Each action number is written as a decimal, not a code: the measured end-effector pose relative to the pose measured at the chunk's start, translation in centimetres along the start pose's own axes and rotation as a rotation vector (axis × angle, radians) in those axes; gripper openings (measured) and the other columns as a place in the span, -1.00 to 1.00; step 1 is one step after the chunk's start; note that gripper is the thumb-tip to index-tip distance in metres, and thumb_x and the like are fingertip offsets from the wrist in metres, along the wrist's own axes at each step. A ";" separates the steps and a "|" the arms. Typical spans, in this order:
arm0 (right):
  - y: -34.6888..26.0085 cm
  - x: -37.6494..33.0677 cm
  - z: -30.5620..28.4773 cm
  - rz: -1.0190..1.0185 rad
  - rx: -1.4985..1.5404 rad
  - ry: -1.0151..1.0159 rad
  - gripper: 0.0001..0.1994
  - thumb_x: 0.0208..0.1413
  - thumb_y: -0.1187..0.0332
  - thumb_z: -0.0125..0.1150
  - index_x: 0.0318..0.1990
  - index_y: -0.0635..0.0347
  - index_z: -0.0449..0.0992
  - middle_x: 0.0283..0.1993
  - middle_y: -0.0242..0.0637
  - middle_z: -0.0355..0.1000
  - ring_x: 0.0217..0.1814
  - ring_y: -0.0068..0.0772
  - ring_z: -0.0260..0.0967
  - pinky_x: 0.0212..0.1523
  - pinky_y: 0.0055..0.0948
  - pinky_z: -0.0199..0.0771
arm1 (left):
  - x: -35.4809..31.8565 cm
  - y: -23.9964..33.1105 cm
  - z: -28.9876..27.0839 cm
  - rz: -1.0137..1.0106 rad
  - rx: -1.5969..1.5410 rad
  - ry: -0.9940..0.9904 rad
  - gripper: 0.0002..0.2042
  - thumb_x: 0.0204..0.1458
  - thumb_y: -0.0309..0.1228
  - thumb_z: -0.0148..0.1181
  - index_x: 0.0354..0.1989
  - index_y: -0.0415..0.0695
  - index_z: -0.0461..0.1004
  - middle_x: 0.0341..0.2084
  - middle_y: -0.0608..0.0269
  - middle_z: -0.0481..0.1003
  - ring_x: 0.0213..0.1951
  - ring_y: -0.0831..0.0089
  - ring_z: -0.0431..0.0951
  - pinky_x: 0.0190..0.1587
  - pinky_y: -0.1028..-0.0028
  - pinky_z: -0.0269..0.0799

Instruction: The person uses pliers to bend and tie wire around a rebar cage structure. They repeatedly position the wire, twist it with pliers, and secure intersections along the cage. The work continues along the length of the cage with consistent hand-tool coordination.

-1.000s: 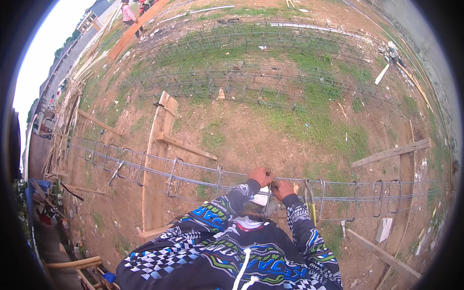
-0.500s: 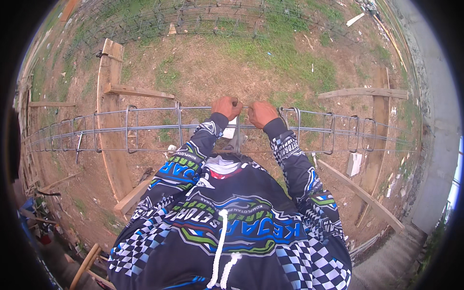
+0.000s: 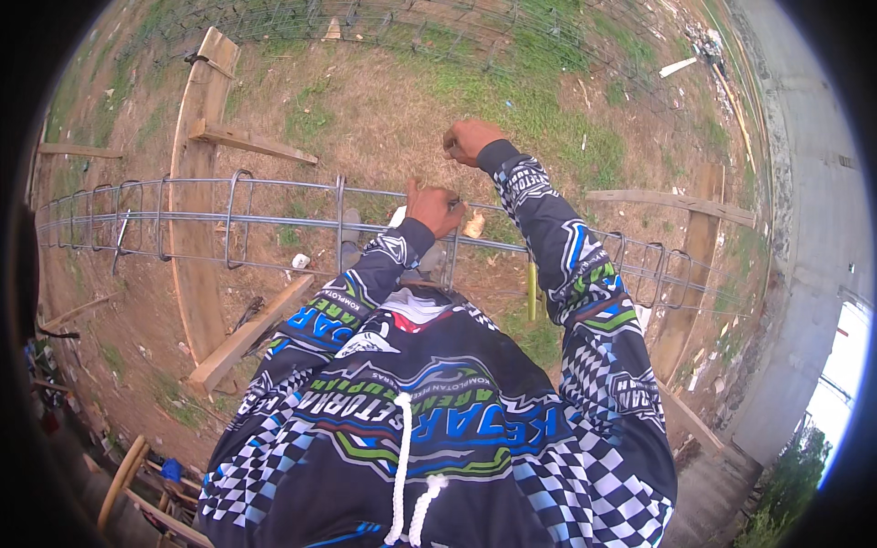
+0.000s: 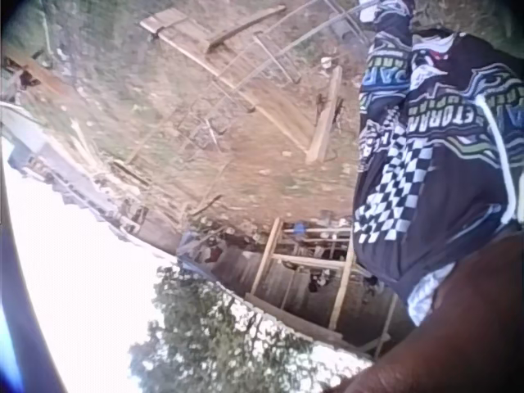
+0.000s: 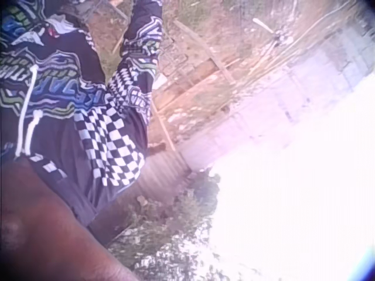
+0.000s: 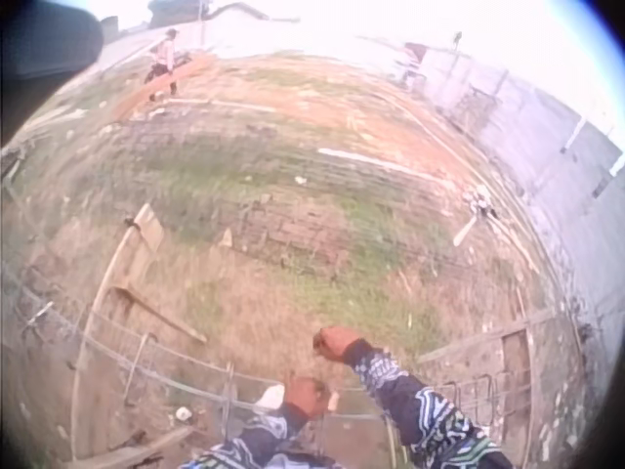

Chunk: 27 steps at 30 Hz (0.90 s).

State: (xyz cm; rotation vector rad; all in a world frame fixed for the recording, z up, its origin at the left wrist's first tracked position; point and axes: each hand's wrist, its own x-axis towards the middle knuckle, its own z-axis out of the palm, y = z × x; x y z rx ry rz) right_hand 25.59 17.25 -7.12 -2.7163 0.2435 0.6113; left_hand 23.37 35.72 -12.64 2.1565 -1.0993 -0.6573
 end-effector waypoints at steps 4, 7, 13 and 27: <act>2.0 1.8 4.5 0.191 -0.099 -0.224 -0.71 -0.11 0.23 0.35 -0.19 0.10 0.66 -0.16 -0.12 0.59 -0.09 -0.09 0.55 -0.07 -0.17 0.54 | -0.1 -0.3 0.5 0.012 -0.018 0.023 -0.65 -0.01 -0.08 0.16 -0.37 -0.13 0.66 -0.50 -0.01 0.59 -0.27 0.10 0.60 0.30 -0.07 -0.12; 3.1 0.3 6.3 0.283 -0.212 -0.265 -0.68 -0.13 0.24 0.36 -0.20 0.17 0.65 -0.17 -0.12 0.59 -0.07 -0.06 0.55 -0.04 -0.15 0.54 | -0.3 -0.8 0.5 0.078 0.024 0.004 -0.64 -0.01 -0.07 0.15 -0.36 -0.13 0.66 -0.51 -0.02 0.59 -0.28 0.09 0.60 0.30 -0.08 -0.11; 2.2 -8.1 3.2 0.155 -0.239 -0.189 -0.76 -0.08 0.31 0.22 -0.27 0.23 0.63 -0.27 -0.03 0.57 -0.16 0.02 0.54 -0.09 -0.10 0.54 | 0.6 0.0 -0.3 -0.084 -0.045 -0.035 -0.47 0.14 0.05 -0.01 -0.49 -0.19 0.64 -0.62 -0.05 0.54 -0.36 0.02 0.58 0.30 -0.07 -0.09; -4.6 -18.3 4.1 0.329 0.569 0.222 -0.72 0.11 0.26 0.09 -0.23 0.32 0.57 -0.37 0.06 0.52 -0.30 -0.06 0.51 -0.23 -0.21 0.46 | 1.1 -1.2 1.6 -0.053 0.055 0.011 -0.38 0.18 0.16 -0.12 -0.53 -0.11 0.65 -0.70 0.00 0.51 -0.50 0.04 0.52 0.12 0.09 0.08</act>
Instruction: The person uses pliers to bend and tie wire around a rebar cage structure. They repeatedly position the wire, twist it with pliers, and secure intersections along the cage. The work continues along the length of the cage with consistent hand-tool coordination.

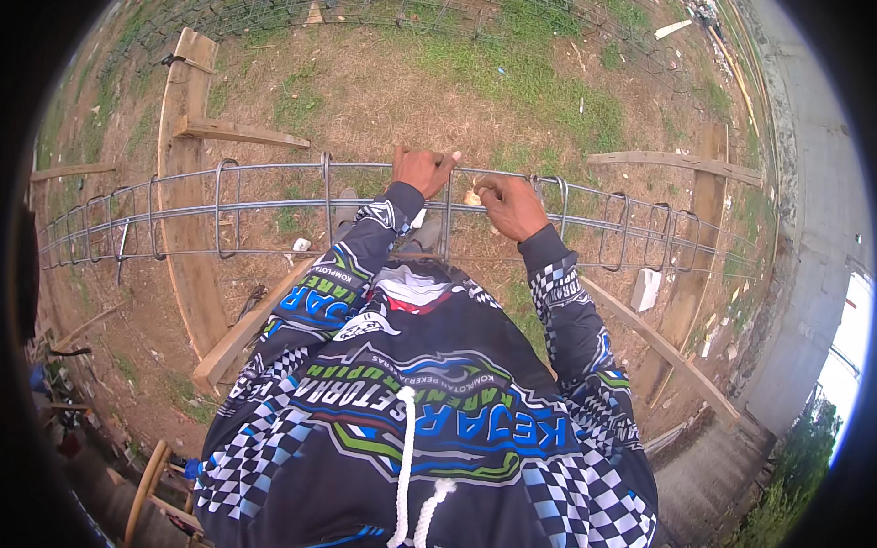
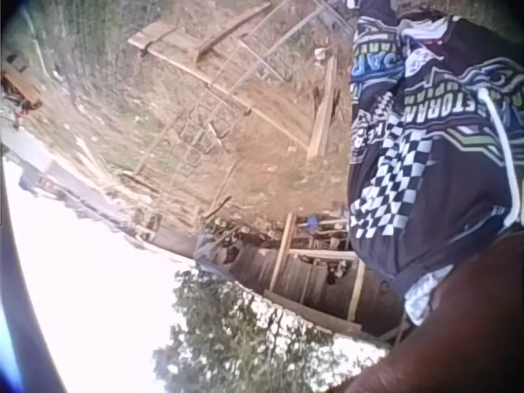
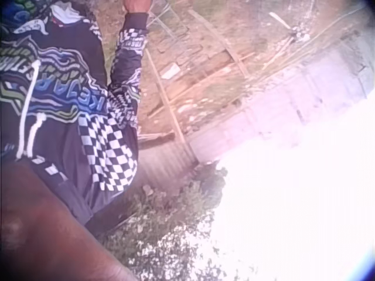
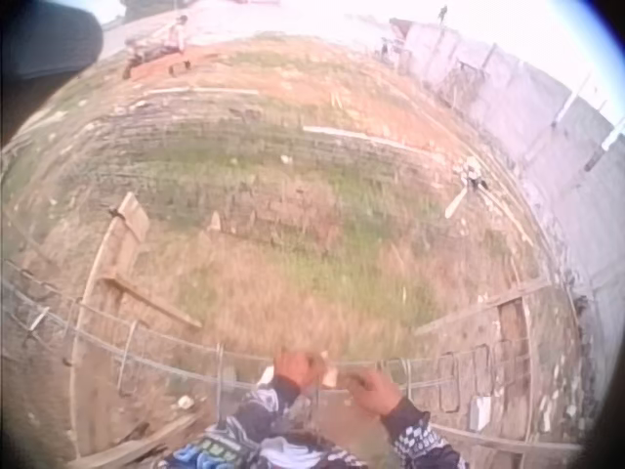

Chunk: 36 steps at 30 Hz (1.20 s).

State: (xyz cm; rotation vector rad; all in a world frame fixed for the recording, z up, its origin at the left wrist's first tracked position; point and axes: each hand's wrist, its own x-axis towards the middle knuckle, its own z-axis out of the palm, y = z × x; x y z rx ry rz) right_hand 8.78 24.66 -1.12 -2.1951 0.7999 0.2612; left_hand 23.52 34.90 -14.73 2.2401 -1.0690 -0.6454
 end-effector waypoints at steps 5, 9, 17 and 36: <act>8.7 -3.6 -2.7 0.348 0.150 0.170 -0.56 0.06 0.01 0.25 -0.12 0.22 0.45 -0.31 -0.02 0.51 -0.25 -0.02 0.50 -0.19 -0.20 0.48 | 0.9 -0.5 -0.5 0.002 -0.001 -0.142 -0.49 0.14 0.06 -0.05 -0.48 -0.11 0.66 -0.58 -0.08 0.55 -0.42 -0.09 0.56 -0.03 0.02 0.34; 11.6 -8.6 1.4 0.232 -0.445 0.125 -0.33 -0.20 -0.05 0.50 -0.06 0.13 0.29 -0.27 -0.02 0.49 -0.20 0.10 0.49 -0.19 -0.10 0.48 | 1.1 -0.5 -1.2 0.009 -0.057 -0.203 -0.61 -0.06 -0.04 0.12 -0.40 -0.15 0.66 -0.50 -0.14 0.56 -0.34 -0.10 0.58 -0.10 0.13 0.47; 15.7 -8.6 1.5 0.344 0.113 0.160 -0.54 -0.09 0.35 0.41 -0.10 0.10 0.24 -0.29 -0.07 0.50 -0.28 -0.04 0.52 -0.31 -0.19 0.50 | 0.7 -0.6 -1.8 0.033 -0.115 -0.140 -0.64 -0.16 -0.20 0.26 -0.21 -0.14 0.65 -0.35 -0.03 0.62 -0.25 0.02 0.61 -0.08 0.19 0.47; -1.2 17.6 -11.1 -0.484 -1.066 -0.616 -0.27 -0.06 0.71 -0.10 0.28 -0.24 0.21 -0.09 -0.05 0.48 -0.09 0.04 0.48 -0.10 -0.02 0.44 | -1.5 0.0 0.3 0.008 -0.043 0.110 0.02 -0.09 0.24 0.25 0.30 -0.41 0.08 -0.62 -0.02 0.54 -0.39 0.10 0.62 0.30 0.06 0.01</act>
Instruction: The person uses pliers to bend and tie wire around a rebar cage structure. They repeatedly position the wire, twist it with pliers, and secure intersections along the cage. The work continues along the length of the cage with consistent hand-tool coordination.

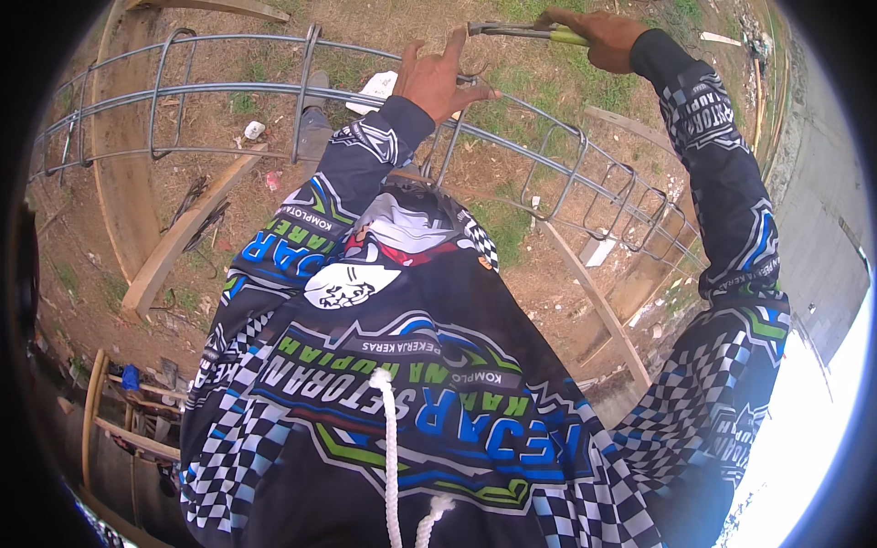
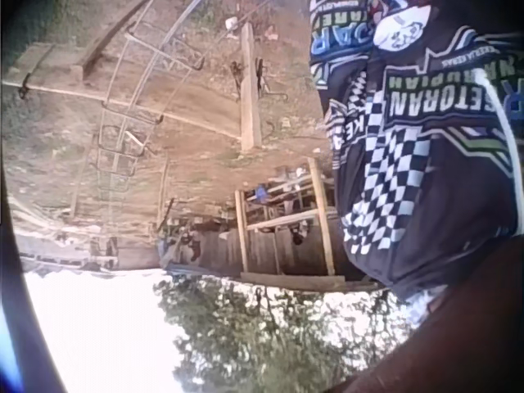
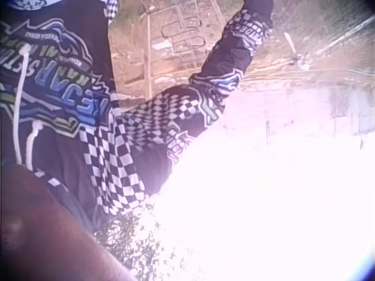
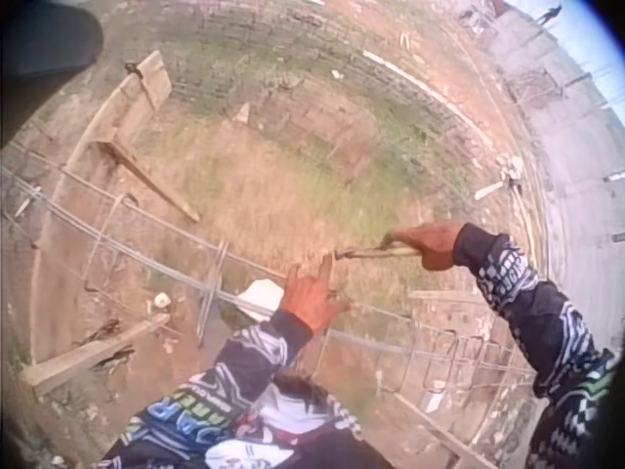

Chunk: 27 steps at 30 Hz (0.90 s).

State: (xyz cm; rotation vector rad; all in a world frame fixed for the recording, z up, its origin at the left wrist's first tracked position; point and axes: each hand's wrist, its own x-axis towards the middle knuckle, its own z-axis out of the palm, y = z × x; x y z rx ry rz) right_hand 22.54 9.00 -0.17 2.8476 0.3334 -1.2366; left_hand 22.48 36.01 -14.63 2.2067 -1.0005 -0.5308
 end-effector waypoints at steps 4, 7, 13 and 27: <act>-2.9 7.1 -5.3 0.107 -0.224 -0.546 -0.12 -0.03 0.75 -0.09 0.41 -0.43 0.04 0.10 0.01 0.43 -0.04 -0.01 0.49 -0.13 -0.06 0.47 | 0.2 -0.7 1.1 -0.085 -0.052 0.008 0.19 -0.15 0.38 0.17 0.31 -0.56 -0.06 -0.64 -0.10 0.51 -0.42 0.05 0.61 0.39 0.20 -0.04; -2.5 8.4 -7.3 0.068 -0.185 -0.581 -0.04 -0.07 0.82 -0.09 0.43 -0.48 -0.01 0.21 -0.04 0.39 0.03 -0.11 0.49 -0.06 -0.16 0.53 | 0.2 -0.1 -0.1 -0.137 -0.112 -0.022 0.23 -0.15 0.34 0.21 0.31 -0.62 -0.13 -0.64 -0.07 0.52 -0.42 0.06 0.61 0.38 0.25 0.02; 0.4 10.0 -6.9 -0.126 -0.181 -0.530 -0.01 -0.12 0.87 -0.08 0.42 -0.48 0.06 0.25 -0.08 0.36 0.11 -0.15 0.46 0.08 -0.26 0.53 | -0.1 0.4 -0.8 -0.150 -0.102 0.043 0.26 -0.21 0.30 0.30 0.30 -0.66 -0.16 -0.63 -0.04 0.52 -0.25 0.04 0.59 0.34 0.27 0.13; -1.8 10.0 -5.9 -0.115 -0.192 -0.793 -0.14 -0.11 0.62 -0.12 0.38 -0.52 0.18 -0.39 -0.21 0.49 -0.42 -0.31 0.44 -0.38 -0.30 0.45 | -0.4 0.3 -1.3 -0.114 -0.287 0.067 0.07 -0.25 0.16 0.43 0.27 -0.41 0.06 -0.52 -0.11 0.55 -0.28 0.01 0.60 0.37 0.19 0.03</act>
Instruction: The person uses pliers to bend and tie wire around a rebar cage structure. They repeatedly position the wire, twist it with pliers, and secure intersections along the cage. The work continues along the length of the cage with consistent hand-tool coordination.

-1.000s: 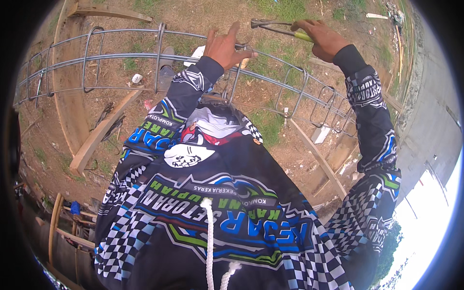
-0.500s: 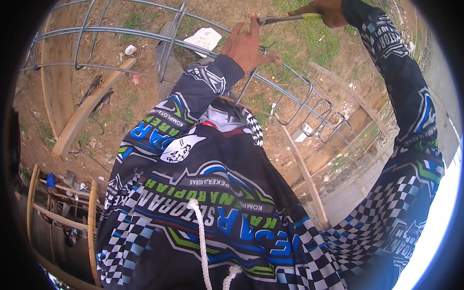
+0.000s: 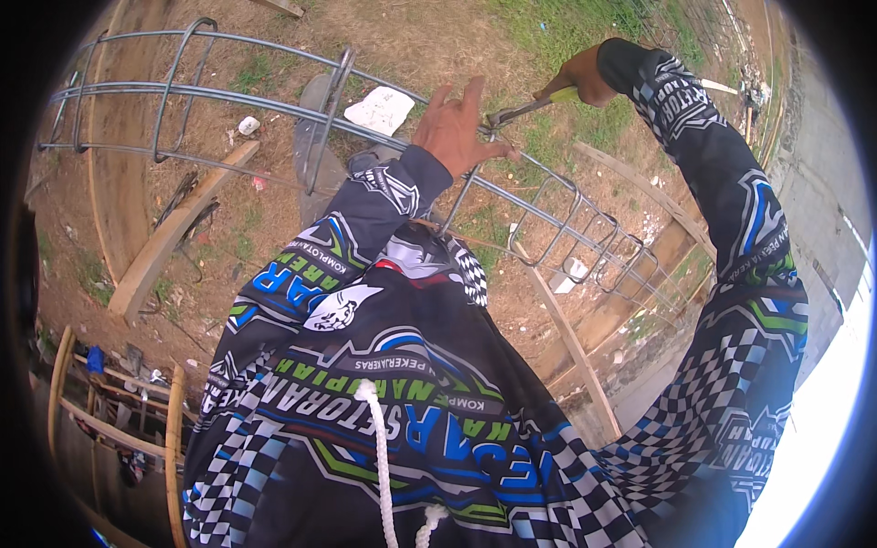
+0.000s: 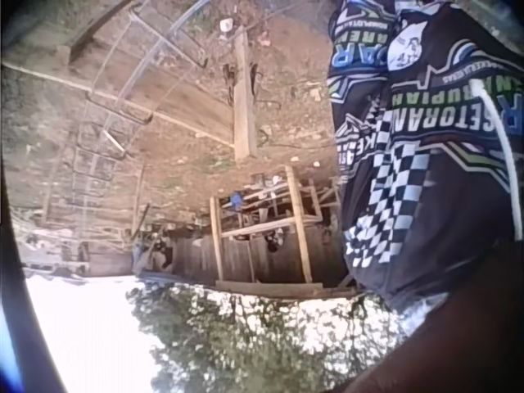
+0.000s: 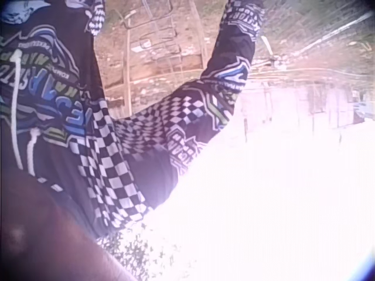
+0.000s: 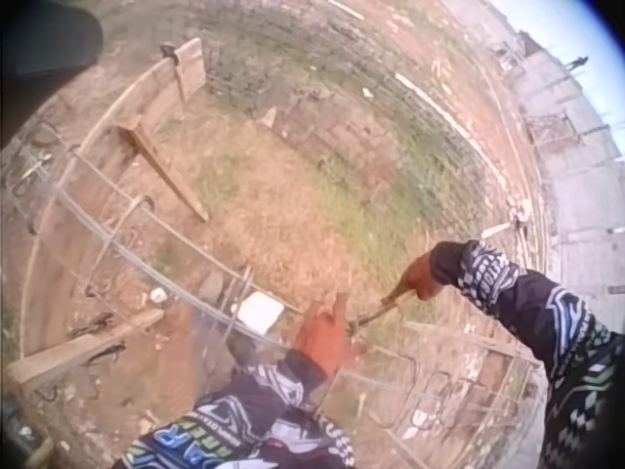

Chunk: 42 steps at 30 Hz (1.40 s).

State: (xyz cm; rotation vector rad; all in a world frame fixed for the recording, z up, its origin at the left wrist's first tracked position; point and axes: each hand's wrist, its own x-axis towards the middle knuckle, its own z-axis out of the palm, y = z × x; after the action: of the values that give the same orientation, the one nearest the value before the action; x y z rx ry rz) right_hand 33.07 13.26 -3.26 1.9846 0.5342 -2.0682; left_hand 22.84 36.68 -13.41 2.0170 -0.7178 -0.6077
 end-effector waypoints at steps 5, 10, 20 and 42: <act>0.1 0.2 0.0 0.041 -0.004 -0.022 -0.14 -0.12 0.60 -0.08 0.39 -0.52 0.17 -0.50 -0.27 0.45 -0.51 -0.33 0.38 -0.45 -0.31 0.42 | 0.1 0.0 -0.3 0.009 0.028 0.016 0.01 -0.23 0.21 0.38 0.25 -0.34 0.14 -0.48 -0.14 0.56 -0.26 0.00 0.60 0.34 0.14 0.07; 0.0 -0.4 0.8 0.041 0.083 -0.110 -0.15 -0.12 0.60 0.01 0.38 -0.48 0.19 -0.52 -0.31 0.42 -0.54 -0.38 0.36 -0.49 -0.33 0.40 | 0.1 -0.1 0.0 0.010 0.025 -0.029 -0.03 -0.19 0.27 0.30 0.24 -0.28 0.19 -0.48 -0.11 0.55 -0.25 0.01 0.59 0.34 0.10 0.04; -1.3 -1.7 2.9 -0.013 0.244 0.137 -0.27 -0.09 0.65 0.13 0.32 -0.15 0.32 -0.04 -0.12 0.54 -0.07 -0.11 0.49 0.02 -0.24 0.46 | 0.0 -0.4 0.6 0.056 0.155 -0.032 -0.29 -0.09 0.31 0.17 -0.06 -0.14 0.52 -0.44 0.03 0.57 -0.22 0.13 0.57 0.26 0.06 0.03; -2.7 -3.2 6.1 0.037 -0.172 0.503 -0.19 -0.07 0.71 0.09 0.31 -0.46 0.29 -0.11 -0.23 0.47 0.02 -0.13 0.44 0.05 -0.20 0.47 | 0.4 -0.6 1.9 0.137 0.097 -0.058 -0.54 -0.04 0.14 0.24 -0.28 -0.05 0.58 -0.41 0.14 0.58 -0.20 0.16 0.58 0.12 0.12 0.16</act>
State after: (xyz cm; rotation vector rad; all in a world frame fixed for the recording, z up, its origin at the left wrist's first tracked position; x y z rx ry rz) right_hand 26.63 12.92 0.27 2.3815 0.7284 -1.4338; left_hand 22.08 35.61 -14.91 2.0259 -0.9276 -0.5622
